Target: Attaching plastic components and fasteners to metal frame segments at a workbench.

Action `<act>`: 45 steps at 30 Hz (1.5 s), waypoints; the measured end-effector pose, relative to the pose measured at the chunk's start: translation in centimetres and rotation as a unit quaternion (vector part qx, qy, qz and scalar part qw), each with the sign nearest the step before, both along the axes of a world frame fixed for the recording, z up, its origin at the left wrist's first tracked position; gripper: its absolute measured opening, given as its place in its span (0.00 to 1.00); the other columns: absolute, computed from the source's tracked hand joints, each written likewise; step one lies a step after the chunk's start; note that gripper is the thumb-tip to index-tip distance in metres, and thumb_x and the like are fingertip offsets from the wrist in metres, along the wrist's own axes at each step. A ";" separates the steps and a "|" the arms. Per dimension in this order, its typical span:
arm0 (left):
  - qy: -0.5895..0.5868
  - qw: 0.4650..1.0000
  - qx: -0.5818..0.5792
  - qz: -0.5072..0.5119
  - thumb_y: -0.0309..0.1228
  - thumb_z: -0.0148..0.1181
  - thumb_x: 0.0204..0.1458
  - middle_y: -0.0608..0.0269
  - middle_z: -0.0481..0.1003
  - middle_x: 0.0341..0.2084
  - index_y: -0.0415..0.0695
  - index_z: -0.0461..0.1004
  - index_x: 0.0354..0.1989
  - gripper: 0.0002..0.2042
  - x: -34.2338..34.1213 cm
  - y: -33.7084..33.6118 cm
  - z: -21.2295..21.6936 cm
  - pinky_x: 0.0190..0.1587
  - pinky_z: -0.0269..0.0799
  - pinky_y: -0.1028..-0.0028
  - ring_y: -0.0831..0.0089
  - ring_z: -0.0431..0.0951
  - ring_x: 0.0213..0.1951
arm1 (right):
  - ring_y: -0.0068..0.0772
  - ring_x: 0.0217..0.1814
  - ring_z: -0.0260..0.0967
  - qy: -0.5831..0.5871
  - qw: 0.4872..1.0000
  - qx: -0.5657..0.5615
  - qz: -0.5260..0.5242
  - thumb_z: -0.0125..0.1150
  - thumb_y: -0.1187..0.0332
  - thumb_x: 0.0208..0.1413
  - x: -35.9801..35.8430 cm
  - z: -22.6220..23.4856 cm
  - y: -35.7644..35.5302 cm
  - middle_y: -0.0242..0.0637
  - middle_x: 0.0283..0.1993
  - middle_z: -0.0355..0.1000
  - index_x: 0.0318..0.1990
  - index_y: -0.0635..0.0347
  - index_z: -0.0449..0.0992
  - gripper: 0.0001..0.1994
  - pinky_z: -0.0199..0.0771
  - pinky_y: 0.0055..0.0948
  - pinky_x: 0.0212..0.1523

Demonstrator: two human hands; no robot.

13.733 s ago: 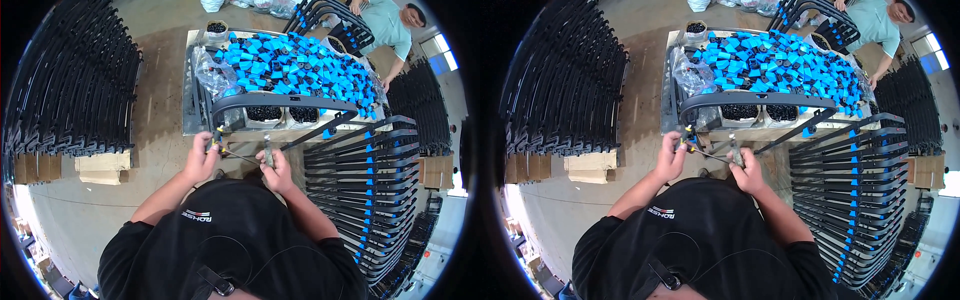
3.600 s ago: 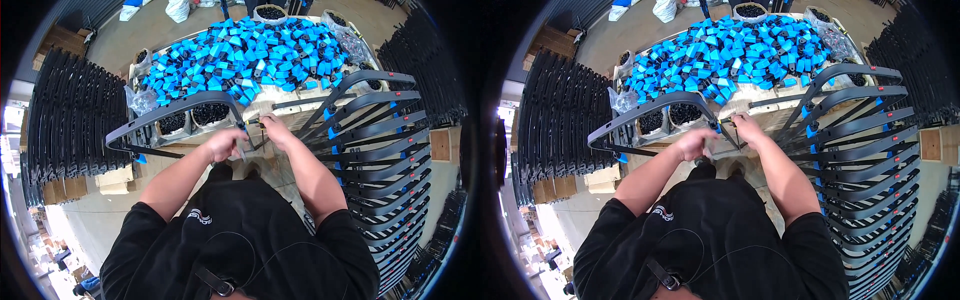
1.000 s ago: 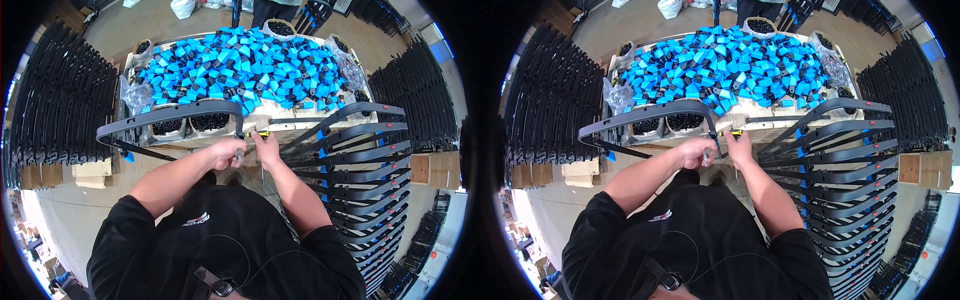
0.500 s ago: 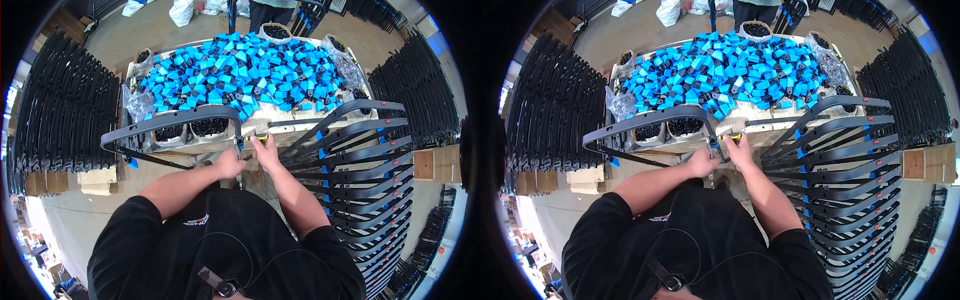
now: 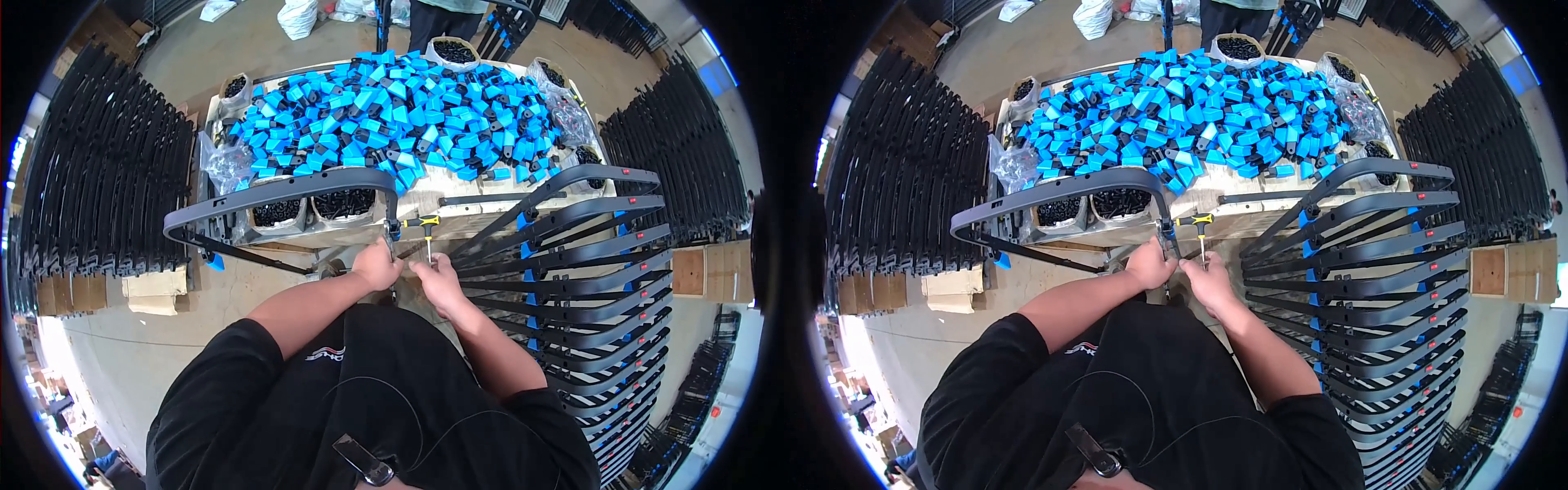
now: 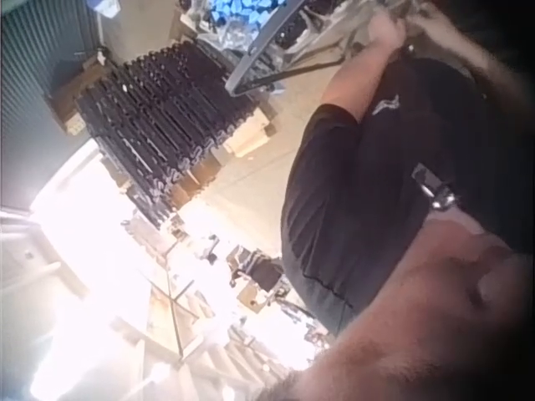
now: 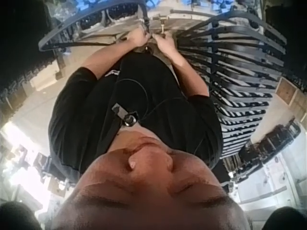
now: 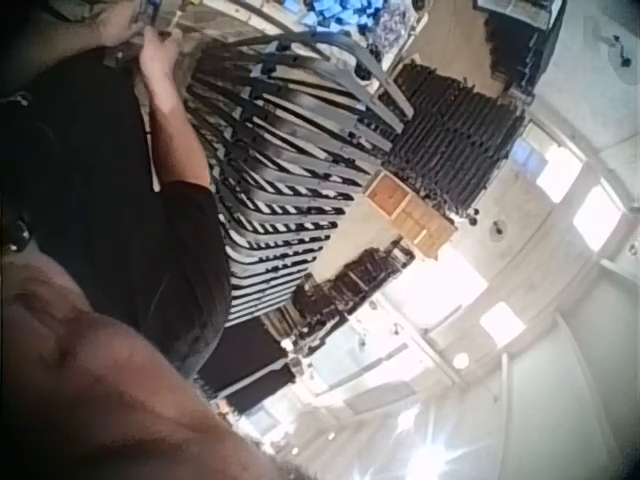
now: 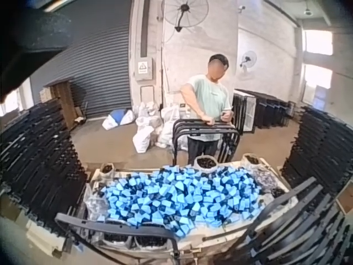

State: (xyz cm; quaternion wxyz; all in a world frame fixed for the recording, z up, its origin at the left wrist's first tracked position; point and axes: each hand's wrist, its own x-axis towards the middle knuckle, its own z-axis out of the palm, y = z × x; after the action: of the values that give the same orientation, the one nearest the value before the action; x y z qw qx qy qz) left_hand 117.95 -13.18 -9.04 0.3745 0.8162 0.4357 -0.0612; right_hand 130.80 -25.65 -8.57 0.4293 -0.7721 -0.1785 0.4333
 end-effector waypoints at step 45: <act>-0.191 0.952 0.034 0.235 0.32 0.69 0.45 0.49 0.74 0.44 0.37 0.68 0.60 0.31 -27.0 10.5 -0.2 0.46 0.78 0.66 0.61 0.80 0.42 | 0.24 0.33 0.72 0.255 0.961 0.049 0.095 0.66 0.66 0.59 -16.9 6.0 21.8 0.34 0.42 0.70 0.71 0.46 0.57 0.34 0.63 0.21 0.23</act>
State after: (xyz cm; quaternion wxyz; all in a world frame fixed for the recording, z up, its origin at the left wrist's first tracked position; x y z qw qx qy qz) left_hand 90.99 -2.64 -9.28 0.4268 0.6993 0.5373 0.2006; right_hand 113.89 -3.82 -2.61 0.4544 -0.5935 -0.1568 0.6456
